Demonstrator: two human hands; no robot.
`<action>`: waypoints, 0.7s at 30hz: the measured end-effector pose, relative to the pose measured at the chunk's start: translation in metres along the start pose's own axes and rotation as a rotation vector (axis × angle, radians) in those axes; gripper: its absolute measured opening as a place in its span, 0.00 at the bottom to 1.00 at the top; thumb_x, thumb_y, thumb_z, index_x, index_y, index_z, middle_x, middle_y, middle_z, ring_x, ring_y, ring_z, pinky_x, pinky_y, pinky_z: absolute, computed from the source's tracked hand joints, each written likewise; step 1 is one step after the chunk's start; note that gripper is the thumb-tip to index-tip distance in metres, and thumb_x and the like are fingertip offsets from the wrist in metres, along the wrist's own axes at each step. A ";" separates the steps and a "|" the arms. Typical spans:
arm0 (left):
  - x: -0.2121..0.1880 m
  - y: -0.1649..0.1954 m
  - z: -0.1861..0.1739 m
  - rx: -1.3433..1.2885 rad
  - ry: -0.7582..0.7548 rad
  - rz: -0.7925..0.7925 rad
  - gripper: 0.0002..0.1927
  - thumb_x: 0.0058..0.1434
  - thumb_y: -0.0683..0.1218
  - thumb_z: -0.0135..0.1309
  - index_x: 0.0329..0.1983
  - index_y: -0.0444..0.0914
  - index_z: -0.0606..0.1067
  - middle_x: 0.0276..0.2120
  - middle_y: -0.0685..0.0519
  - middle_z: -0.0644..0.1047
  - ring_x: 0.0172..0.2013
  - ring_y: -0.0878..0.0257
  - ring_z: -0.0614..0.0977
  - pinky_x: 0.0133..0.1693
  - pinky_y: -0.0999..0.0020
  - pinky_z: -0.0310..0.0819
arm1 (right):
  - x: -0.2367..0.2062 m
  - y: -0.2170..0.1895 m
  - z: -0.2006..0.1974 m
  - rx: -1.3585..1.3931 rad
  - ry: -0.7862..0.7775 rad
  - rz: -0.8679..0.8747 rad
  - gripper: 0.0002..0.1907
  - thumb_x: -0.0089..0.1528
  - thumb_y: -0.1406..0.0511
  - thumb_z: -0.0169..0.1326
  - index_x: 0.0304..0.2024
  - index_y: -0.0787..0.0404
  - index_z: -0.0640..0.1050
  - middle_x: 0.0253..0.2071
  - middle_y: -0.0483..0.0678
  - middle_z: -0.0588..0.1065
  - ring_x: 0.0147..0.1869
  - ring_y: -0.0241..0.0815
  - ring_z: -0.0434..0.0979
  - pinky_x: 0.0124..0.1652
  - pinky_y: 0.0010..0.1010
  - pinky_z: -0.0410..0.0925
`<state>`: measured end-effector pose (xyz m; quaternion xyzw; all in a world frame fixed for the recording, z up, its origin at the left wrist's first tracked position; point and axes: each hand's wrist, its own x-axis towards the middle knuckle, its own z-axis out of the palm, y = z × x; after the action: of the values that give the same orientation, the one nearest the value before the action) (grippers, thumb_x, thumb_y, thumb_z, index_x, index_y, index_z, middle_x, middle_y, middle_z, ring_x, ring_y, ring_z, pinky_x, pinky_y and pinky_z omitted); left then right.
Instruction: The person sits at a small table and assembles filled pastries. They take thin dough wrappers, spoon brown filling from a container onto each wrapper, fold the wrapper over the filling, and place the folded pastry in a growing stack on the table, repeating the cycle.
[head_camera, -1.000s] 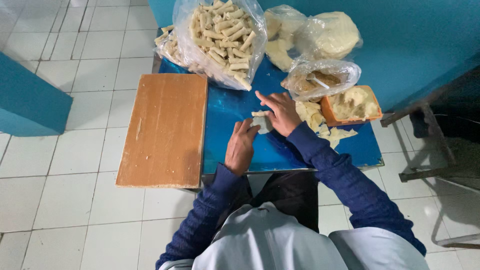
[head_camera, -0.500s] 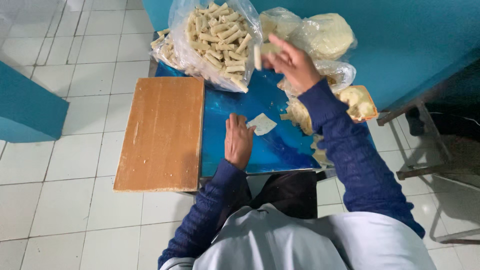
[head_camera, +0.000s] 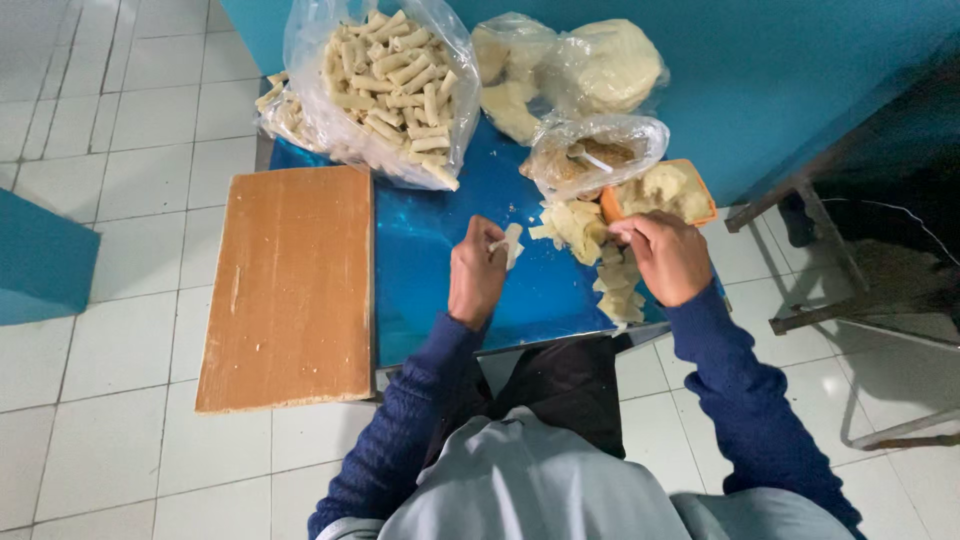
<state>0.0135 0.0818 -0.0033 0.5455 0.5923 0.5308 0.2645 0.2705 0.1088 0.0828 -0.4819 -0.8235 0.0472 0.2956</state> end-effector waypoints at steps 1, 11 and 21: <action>0.000 0.003 0.002 -0.157 -0.011 0.011 0.09 0.61 0.35 0.55 0.43 0.33 0.70 0.32 0.45 0.78 0.31 0.56 0.83 0.34 0.64 0.74 | -0.008 0.004 -0.001 -0.042 0.028 0.003 0.07 0.65 0.70 0.56 0.42 0.56 0.83 0.39 0.49 0.81 0.41 0.52 0.81 0.40 0.40 0.71; -0.067 0.009 -0.033 -0.064 0.019 -0.072 0.16 0.60 0.34 0.55 0.49 0.34 0.67 0.33 0.44 0.82 0.29 0.57 0.87 0.30 0.65 0.77 | -0.059 0.018 0.025 -0.015 -0.041 0.031 0.09 0.57 0.67 0.64 0.41 0.56 0.82 0.36 0.49 0.77 0.42 0.51 0.77 0.41 0.39 0.70; -0.080 0.022 -0.046 0.197 0.104 0.076 0.13 0.59 0.36 0.56 0.47 0.35 0.72 0.39 0.42 0.80 0.30 0.46 0.82 0.32 0.55 0.75 | -0.048 0.040 0.047 0.950 -0.345 0.405 0.14 0.70 0.60 0.52 0.44 0.64 0.81 0.38 0.43 0.78 0.40 0.30 0.74 0.40 0.22 0.67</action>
<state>0.0017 -0.0113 0.0093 0.5627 0.6332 0.5073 0.1583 0.2933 0.1006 0.0088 -0.4294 -0.6388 0.5487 0.3263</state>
